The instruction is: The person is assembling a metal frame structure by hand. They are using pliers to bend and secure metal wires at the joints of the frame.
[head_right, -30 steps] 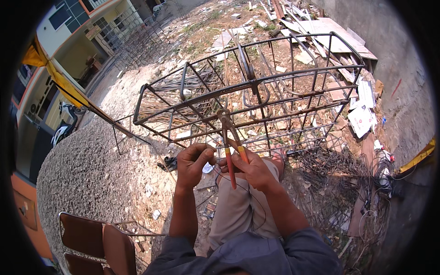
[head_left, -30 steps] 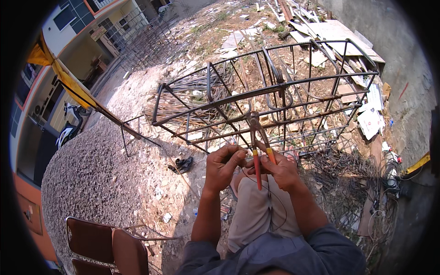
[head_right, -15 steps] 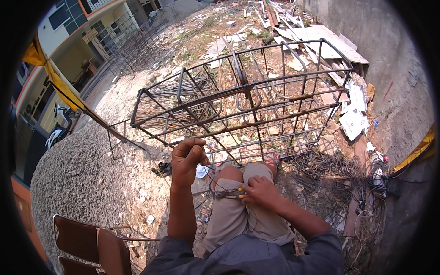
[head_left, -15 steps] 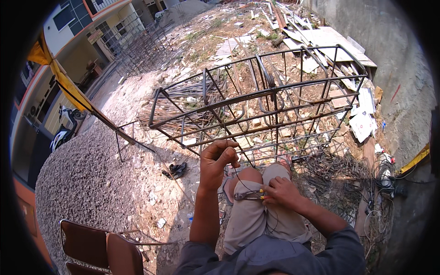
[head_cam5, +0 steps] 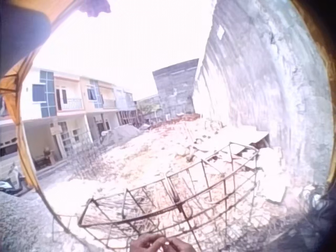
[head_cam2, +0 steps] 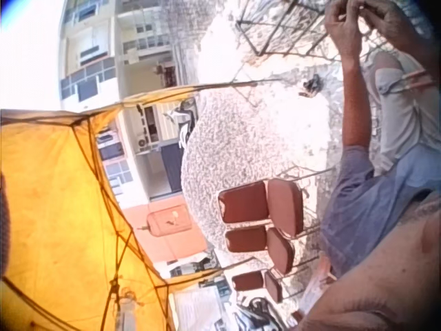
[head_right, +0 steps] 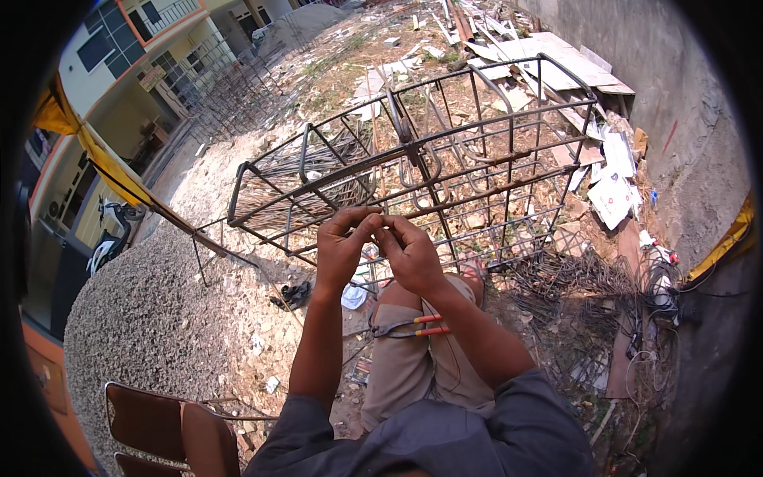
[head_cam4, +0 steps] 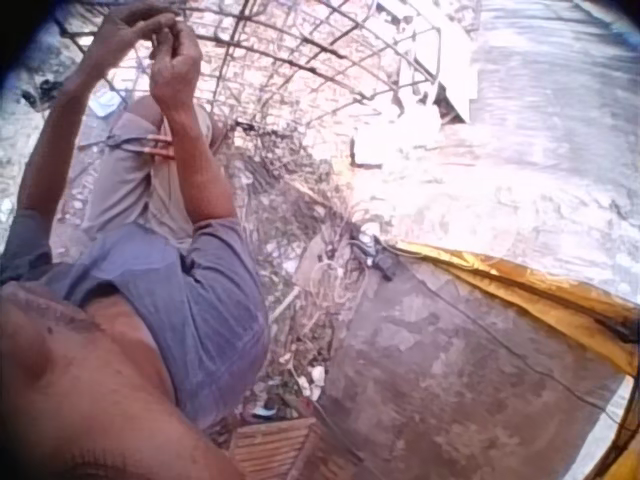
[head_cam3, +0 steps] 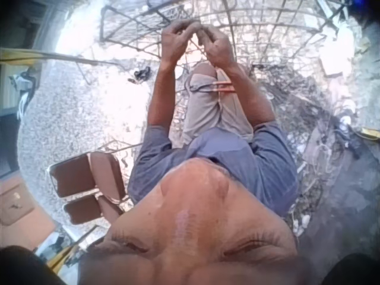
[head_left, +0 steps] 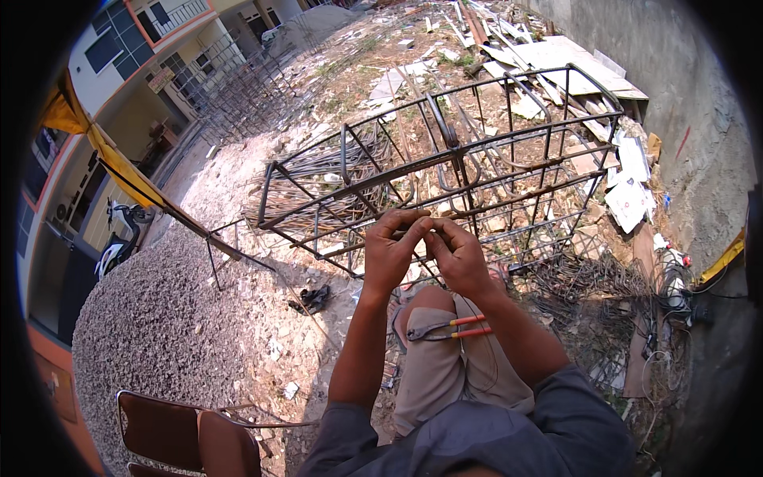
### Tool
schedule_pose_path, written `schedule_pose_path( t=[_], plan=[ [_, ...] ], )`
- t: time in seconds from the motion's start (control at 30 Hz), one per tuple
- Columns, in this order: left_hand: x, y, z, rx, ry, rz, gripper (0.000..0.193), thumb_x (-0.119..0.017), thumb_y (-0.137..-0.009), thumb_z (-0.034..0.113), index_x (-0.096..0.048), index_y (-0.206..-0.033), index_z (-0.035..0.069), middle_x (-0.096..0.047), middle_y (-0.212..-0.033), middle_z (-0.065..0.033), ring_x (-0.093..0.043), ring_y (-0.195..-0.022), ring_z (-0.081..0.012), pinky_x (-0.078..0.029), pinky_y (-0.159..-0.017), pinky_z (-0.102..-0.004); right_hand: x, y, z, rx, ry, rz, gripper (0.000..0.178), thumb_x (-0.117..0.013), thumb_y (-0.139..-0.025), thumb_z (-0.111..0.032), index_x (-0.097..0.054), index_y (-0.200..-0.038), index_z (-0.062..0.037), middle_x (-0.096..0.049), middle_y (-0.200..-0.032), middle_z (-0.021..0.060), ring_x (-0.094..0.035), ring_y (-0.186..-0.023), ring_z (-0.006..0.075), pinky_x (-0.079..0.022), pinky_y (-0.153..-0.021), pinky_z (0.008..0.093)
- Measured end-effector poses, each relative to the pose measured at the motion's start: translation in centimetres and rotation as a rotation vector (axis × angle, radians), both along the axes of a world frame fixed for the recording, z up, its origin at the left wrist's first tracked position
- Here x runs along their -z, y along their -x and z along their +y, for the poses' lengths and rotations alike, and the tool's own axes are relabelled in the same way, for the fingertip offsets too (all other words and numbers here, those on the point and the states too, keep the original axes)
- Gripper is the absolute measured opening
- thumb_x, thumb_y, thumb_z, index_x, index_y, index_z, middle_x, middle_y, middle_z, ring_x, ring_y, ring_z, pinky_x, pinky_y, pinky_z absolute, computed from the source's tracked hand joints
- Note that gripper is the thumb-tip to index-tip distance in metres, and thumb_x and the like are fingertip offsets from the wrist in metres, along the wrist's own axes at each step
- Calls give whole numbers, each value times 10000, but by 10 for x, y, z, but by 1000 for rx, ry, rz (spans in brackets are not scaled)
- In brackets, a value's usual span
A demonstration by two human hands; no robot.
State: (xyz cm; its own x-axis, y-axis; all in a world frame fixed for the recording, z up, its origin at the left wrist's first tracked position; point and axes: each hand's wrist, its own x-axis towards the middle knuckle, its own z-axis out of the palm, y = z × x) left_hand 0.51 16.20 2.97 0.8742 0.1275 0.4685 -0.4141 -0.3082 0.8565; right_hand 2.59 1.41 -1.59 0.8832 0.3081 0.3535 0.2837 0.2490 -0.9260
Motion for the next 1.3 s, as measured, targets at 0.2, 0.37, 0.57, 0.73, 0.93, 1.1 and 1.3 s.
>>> schedule_pose_path(
  t=[0.2, 0.37, 0.57, 0.73, 0.93, 1.1, 1.3],
  plan=[
    [-13, -8, 11, -83, -305, 28, 141, -751, -933, 127, -773, -980, -4, -731, -868, -95, -703, -788, -146, -539, -708, -281, 3, -3, 12, -65, -246, 182, 221, -536, -1097, -186, -654, -1187, -22, -549, -718, -39, -451, -612, 26, -370, -535, 226],
    [-8, -9, -4, -184, -349, -52, 128, -725, -946, 109, -740, -950, -18, -718, -842, -110, -695, -726, -147, -525, -666, -287, 15, 5, 21, -67, -389, 153, 290, -563, -1093, -293, -630, -1154, -18, -562, -722, -39, -458, -607, 27, -389, -547, 212],
    [-3, -11, -6, -246, -346, -91, 154, -700, -950, 158, -738, -970, 10, -722, -915, -146, -705, -773, -304, -543, -704, -390, 7, 6, 19, 37, -244, 85, 263, -619, -1065, -220, -640, -1189, 11, -667, -801, 9, -518, -645, 32, -442, -583, 217],
    [-7, -9, -6, -307, -475, -149, 128, -706, -950, 134, -740, -1017, 30, -727, -937, -124, -721, -773, -264, -557, -695, -364, 8, -4, 16, 59, -180, 107, 208, -591, -1052, -133, -656, -1187, 11, -614, -753, -20, -490, -621, 24, -408, -553, 223],
    [-58, -25, 3, -380, -725, -427, 160, -738, -920, 178, -737, -1039, 71, -707, -951, -94, -698, -874, -306, -548, -746, -412, 2, -48, 29, 248, -123, -83, 192, -602, -1043, -142, -680, -1151, -4, -593, -732, -18, -506, -641, 47, -419, -574, 256],
    [-79, -62, 29, -190, -935, -155, 257, -648, -984, 340, -720, -981, 93, -707, -884, -147, -684, -858, -389, -526, -746, -515, -24, -67, 31, 260, -41, -150, 194, -640, -1024, -152, -695, -1142, -9, -645, -769, 17, -526, -667, 74, -437, -608, 277],
    [-68, -68, 23, -215, -1001, 2, 360, -626, -1001, 398, -712, -1108, 65, -739, -953, -188, -701, -900, -403, -532, -787, -496, -18, -79, 26, 279, -22, -167, 176, -636, -1024, -139, -704, -1126, -14, -616, -744, -9, -490, -619, 58, -399, -558, 267]
  ],
)
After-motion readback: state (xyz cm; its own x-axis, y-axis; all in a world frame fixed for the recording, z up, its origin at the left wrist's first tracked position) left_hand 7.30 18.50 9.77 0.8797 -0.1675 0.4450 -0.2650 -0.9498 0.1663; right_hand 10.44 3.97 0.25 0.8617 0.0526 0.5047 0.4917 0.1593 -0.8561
